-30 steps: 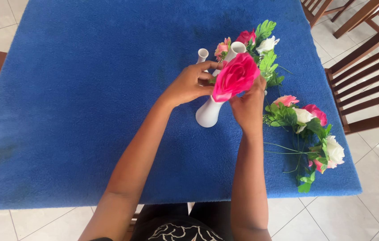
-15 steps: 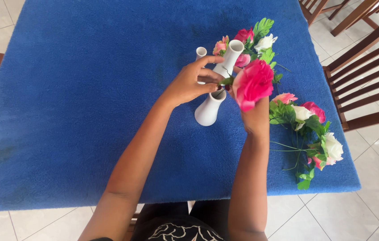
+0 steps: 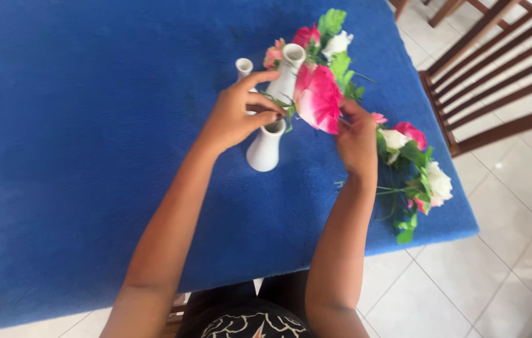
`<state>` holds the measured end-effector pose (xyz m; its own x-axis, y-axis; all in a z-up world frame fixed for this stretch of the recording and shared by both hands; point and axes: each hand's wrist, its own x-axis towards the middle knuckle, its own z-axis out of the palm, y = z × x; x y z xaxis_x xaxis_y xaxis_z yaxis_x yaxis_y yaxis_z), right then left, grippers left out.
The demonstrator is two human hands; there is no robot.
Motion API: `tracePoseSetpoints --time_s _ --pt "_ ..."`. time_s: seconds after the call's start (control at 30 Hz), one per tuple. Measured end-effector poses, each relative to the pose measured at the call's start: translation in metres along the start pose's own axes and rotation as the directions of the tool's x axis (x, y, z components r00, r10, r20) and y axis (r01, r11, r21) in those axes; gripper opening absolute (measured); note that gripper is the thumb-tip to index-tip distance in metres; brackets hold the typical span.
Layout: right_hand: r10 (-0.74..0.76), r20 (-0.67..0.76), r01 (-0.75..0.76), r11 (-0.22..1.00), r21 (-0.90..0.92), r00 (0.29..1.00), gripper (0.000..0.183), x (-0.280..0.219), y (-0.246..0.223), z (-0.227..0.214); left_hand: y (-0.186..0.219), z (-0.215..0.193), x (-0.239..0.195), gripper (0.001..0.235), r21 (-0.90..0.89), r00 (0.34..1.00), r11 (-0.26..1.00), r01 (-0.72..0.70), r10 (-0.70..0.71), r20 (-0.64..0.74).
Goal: The person arranges artificial flowers and leaves into three small white vases on a blue table.
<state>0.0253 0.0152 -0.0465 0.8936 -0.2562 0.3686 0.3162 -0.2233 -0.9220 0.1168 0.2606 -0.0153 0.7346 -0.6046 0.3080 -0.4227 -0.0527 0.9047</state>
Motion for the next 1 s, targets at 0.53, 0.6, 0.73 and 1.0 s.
tracePoseSetpoints --time_s 0.53,0.6,0.73,1.0 --pt "0.115 -0.028 -0.119 0.961 -0.249 0.993 0.041 -0.026 -0.054 0.022 0.019 0.025 -0.001 0.071 -0.143 0.938 0.963 -0.23 0.18 -0.295" --pt "0.047 -0.006 -0.047 0.968 -0.246 0.999 0.035 -0.027 -0.067 0.037 0.024 0.025 -0.005 0.061 -0.227 0.859 0.907 -0.355 0.221 -0.461" --pt "-0.117 0.065 0.127 0.975 -0.184 0.991 0.029 -0.028 -0.081 0.065 0.028 0.019 -0.005 0.049 -0.418 0.775 0.77 -0.482 0.151 -0.614" --pt "-0.207 0.145 0.241 0.927 -0.286 0.968 0.018 -0.023 -0.102 0.104 0.041 0.001 -0.014 0.04 -0.528 0.671 0.517 -0.674 0.131 -0.73"
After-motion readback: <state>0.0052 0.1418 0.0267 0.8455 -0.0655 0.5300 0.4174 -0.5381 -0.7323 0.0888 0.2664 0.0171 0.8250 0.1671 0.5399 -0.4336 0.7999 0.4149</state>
